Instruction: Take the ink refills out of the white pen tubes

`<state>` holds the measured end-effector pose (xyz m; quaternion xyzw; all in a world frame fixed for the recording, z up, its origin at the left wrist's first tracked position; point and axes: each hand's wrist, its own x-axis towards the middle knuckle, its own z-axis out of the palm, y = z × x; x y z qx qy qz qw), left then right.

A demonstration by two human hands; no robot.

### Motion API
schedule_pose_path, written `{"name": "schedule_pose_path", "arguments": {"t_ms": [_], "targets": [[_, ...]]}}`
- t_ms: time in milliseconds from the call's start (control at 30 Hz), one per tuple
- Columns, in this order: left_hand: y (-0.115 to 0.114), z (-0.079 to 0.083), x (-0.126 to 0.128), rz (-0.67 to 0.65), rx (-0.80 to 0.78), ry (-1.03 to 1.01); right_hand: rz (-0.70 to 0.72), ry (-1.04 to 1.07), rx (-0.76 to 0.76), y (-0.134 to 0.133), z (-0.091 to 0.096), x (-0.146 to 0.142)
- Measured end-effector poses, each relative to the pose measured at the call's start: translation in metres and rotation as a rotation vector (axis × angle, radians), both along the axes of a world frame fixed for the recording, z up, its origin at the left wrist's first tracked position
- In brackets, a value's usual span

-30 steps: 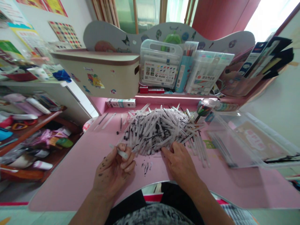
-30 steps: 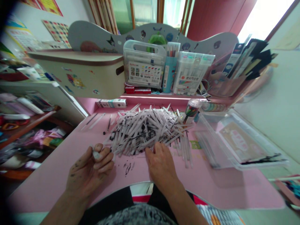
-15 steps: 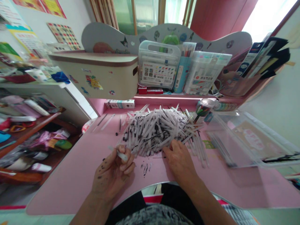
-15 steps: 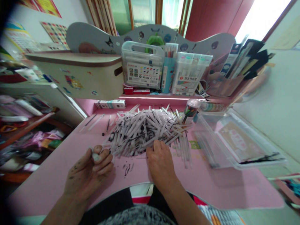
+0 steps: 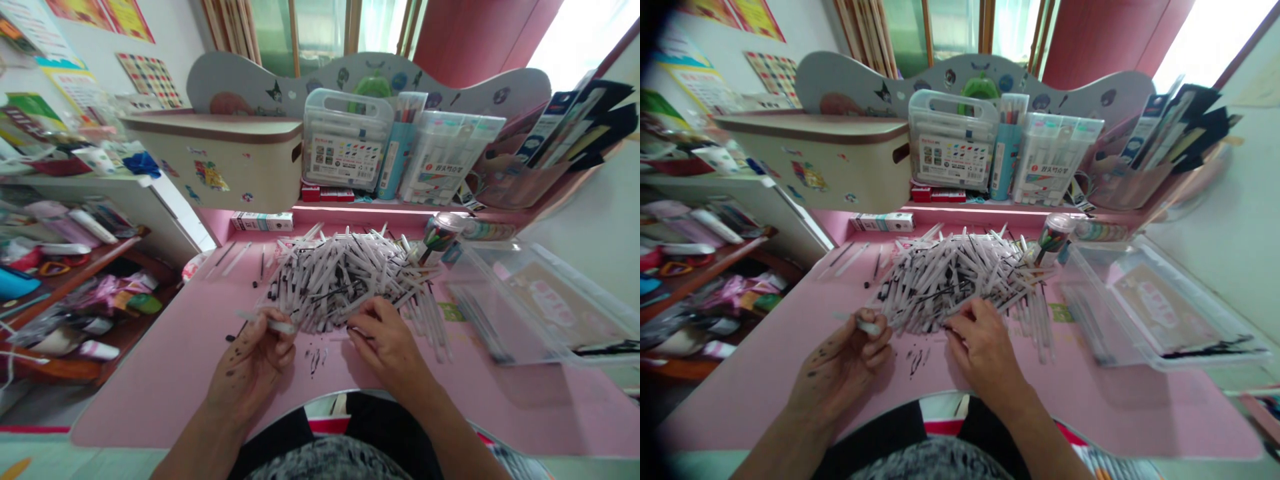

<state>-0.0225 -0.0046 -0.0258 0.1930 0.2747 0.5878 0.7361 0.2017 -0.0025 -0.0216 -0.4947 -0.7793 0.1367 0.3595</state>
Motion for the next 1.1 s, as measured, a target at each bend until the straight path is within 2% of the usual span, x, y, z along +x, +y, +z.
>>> {"name": "schedule_pose_path", "arguments": {"t_ms": [100, 200, 267, 367, 633, 933, 1100], "targets": [[0.0, 0.0, 0.004, 0.047, -0.001, 0.107, 0.131, 0.406, -0.275, -0.004, 0.011, -0.004], [-0.001, 0.001, 0.007, 0.032, 0.014, 0.179, 0.15, 0.767, -0.585, -0.003, 0.013, -0.017], [-0.001, 0.001, 0.009, 0.011, 0.022, 0.203, 0.127, 0.922, -0.651, -0.001, 0.01, -0.025], [-0.001, 0.001, 0.01, 0.005, 0.026, 0.228, 0.098, 0.969, -0.628, 0.001, 0.008, -0.034], [-0.002, 0.001, 0.01, 0.018, 0.023, 0.302, 0.105, 0.852, -0.457, -0.003, 0.013, -0.04], [-0.003, 0.002, 0.012, 0.015, 0.051, 0.335, 0.048, 0.707, -0.381, -0.004, 0.012, -0.044], [-0.004, 0.003, 0.012, 0.006, 0.039, 0.353, 0.05, 0.687, -0.4, -0.005, 0.013, -0.042]]}}
